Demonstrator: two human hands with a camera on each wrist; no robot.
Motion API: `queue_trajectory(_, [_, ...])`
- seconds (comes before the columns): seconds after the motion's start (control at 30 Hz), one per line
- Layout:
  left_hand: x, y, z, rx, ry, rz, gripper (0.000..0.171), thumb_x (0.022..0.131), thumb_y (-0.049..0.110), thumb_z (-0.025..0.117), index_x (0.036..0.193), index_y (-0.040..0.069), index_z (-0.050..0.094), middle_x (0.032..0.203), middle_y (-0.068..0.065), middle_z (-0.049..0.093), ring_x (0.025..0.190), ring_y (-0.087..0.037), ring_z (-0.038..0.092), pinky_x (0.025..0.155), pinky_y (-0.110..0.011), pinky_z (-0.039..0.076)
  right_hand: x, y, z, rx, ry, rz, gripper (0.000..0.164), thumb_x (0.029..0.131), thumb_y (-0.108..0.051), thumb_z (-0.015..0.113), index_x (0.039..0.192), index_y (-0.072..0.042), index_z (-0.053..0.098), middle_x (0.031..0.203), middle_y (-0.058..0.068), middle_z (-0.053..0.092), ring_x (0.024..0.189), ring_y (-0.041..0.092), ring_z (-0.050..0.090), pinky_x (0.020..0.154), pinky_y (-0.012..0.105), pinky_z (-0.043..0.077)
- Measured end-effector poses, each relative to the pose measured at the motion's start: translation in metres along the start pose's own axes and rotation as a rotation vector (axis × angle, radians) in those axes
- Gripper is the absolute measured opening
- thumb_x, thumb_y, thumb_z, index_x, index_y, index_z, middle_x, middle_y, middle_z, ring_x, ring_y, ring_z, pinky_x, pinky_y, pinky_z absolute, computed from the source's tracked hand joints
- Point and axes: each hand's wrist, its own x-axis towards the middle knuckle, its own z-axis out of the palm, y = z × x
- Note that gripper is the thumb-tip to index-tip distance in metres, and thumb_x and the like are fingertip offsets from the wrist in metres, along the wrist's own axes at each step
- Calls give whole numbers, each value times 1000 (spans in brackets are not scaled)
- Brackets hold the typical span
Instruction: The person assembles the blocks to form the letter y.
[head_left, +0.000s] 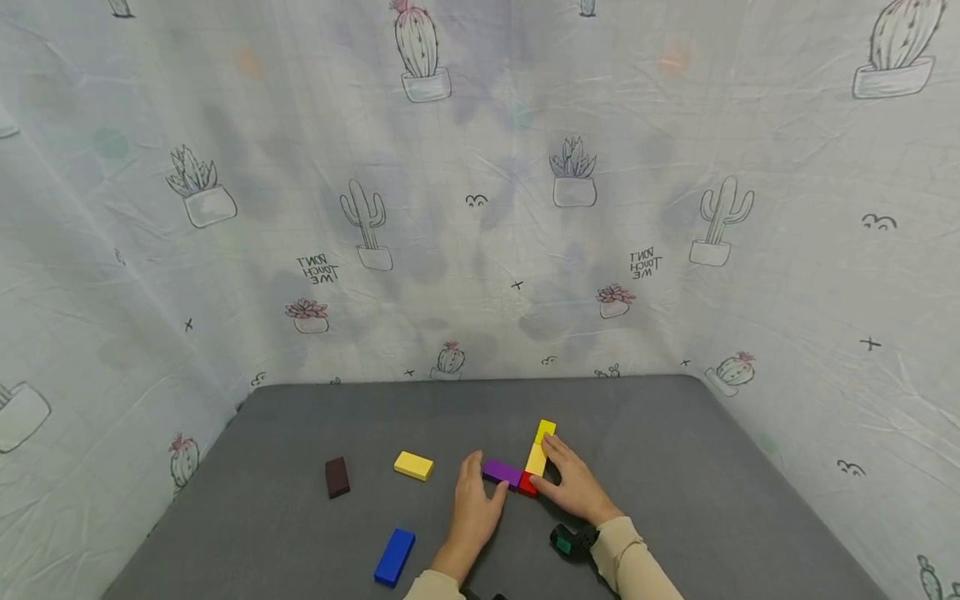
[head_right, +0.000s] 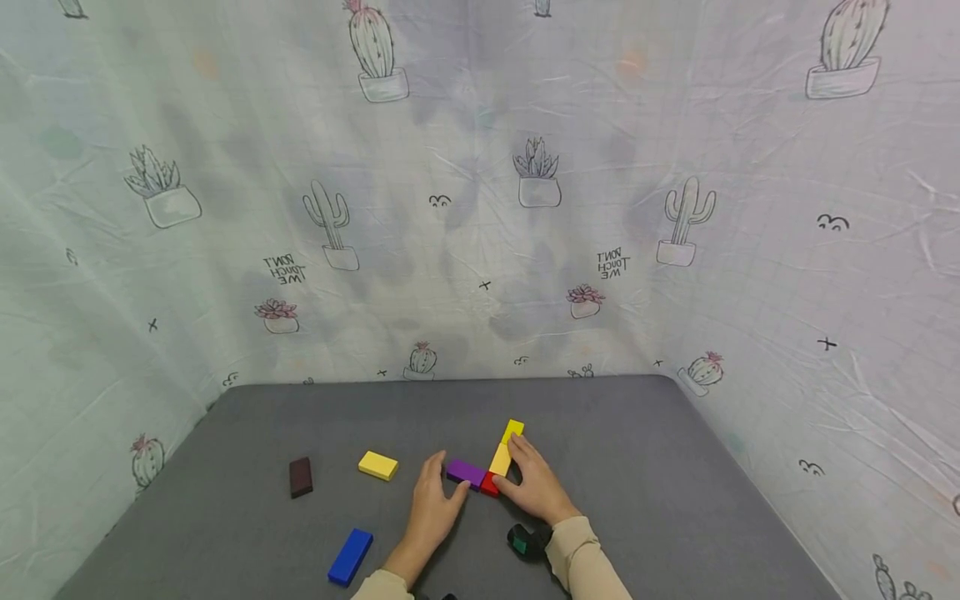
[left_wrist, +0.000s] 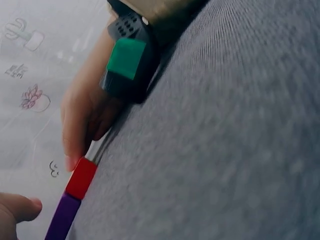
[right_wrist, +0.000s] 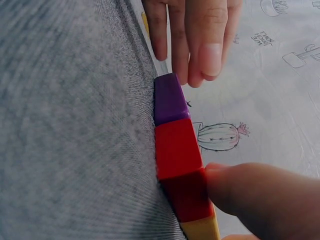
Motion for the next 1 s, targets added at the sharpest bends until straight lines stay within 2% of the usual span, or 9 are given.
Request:
queue_trajectory(0.2, [2,-3,-6,4,50,-8,58,83,13,73,130,-7,47,130,-22,50,118,-37,53,97,-50,45,1,0,0,-3,2,-3,73,88,-43,62,142,1,40,150,16,35,141,35,27,110,56,28])
queue_trajectory(0.6, [11,-9,-20,-61,105,-25,57,83,12,72,130,-7,46,129,-24,50,120,-40,50,98,-52,44,-1,0,0,-14,10,-10,74,89,-43,62,142,2,39,150,17,34,141,35,27,110,55,28])
queue_trajectory(0.8, [14,-10,-34,-65,116,-44,57,85,14,71,131,-6,46,131,-24,49,121,-41,49,98,-54,43,-2,1,0,-6,-5,-11,74,88,-43,62,143,1,38,152,15,33,142,34,25,111,55,27])
queue_trajectory(1.0, [22,-21,-50,-50,120,-70,56,86,15,70,131,-6,46,130,-25,50,121,-43,49,97,-55,43,-1,0,-1,5,0,-14,75,88,-43,62,143,1,38,151,15,34,142,35,26,110,56,28])
